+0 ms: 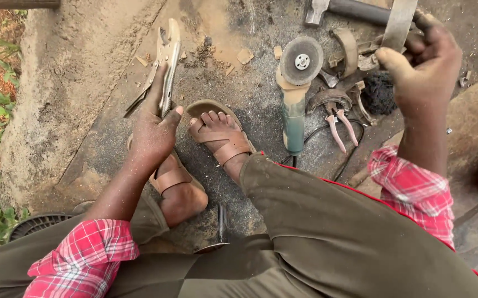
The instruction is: Repairing motorcycle brake shoes by grinding the surface with an angle grinder.
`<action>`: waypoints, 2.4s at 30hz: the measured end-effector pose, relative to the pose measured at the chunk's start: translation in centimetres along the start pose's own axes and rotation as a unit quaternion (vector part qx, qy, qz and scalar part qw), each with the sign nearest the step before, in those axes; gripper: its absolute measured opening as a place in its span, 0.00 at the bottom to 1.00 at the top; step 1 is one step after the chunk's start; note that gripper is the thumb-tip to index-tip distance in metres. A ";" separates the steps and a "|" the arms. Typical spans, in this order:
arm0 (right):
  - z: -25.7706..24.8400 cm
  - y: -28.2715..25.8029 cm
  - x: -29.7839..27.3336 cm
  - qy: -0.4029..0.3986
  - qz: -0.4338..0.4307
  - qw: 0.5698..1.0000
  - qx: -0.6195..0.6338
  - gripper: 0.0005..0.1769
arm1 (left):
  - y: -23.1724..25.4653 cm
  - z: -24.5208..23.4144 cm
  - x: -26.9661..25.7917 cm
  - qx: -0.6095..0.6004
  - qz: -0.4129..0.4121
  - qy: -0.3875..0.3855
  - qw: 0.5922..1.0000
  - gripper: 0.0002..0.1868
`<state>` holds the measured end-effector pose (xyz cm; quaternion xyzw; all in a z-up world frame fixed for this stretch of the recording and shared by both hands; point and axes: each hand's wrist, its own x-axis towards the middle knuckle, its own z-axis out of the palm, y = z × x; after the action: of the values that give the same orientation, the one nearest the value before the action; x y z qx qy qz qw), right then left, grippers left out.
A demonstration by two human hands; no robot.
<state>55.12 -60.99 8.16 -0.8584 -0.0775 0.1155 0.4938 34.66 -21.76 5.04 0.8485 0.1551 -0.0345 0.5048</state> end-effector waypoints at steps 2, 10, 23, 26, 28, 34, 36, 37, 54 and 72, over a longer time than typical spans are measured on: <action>2.0 -3.7 -1.5 0.011 -0.015 0.999 0.042 0.28 | 0.4 0.2 -0.2 0.020 0.098 -0.012 0.995 0.38; 19.1 -8.2 -3.7 -0.316 -0.286 0.903 -0.057 0.51 | 4.8 0.3 -0.9 -0.331 -0.296 -0.002 0.896 0.23; 19.4 -6.8 -4.4 -0.495 0.086 0.593 0.629 0.50 | 6.8 -1.7 -1.0 -0.547 -0.164 -0.247 0.783 0.18; 18.9 -8.1 -4.7 -0.445 0.066 0.563 0.693 0.46 | 7.8 -3.4 -0.9 -0.341 -0.210 -0.195 0.895 0.14; 18.7 -7.1 -4.6 -0.338 0.121 0.676 0.643 0.37 | 10.8 -5.8 -0.6 -0.311 -0.119 -0.051 0.942 0.16; 17.4 0.5 -3.0 -0.375 0.180 0.483 0.770 0.40 | 4.4 -5.6 0.5 -0.382 -0.279 0.055 0.879 0.10; 16.7 0.7 -3.0 -0.399 0.221 0.497 0.739 0.39 | 5.5 -4.8 0.9 -0.410 -0.256 0.050 0.874 0.09; 16.4 0.8 -3.0 -0.421 0.262 0.509 0.704 0.38 | 6.0 -4.4 1.0 -0.438 -0.231 0.044 0.868 0.13; 17.1 -8.7 -3.9 -0.377 -0.039 0.923 0.058 0.44 | 5.7 -4.8 4.7 -0.410 -0.194 0.027 0.891 0.22; 17.9 -7.1 -3.4 -0.351 0.068 0.932 0.063 0.27 | 7.6 -3.0 6.5 -0.404 -0.207 0.053 0.889 0.25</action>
<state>46.84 -43.45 6.04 -0.7333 -0.1800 0.4472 0.4795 42.83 -21.02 11.59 0.5204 0.3542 -0.0273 0.7765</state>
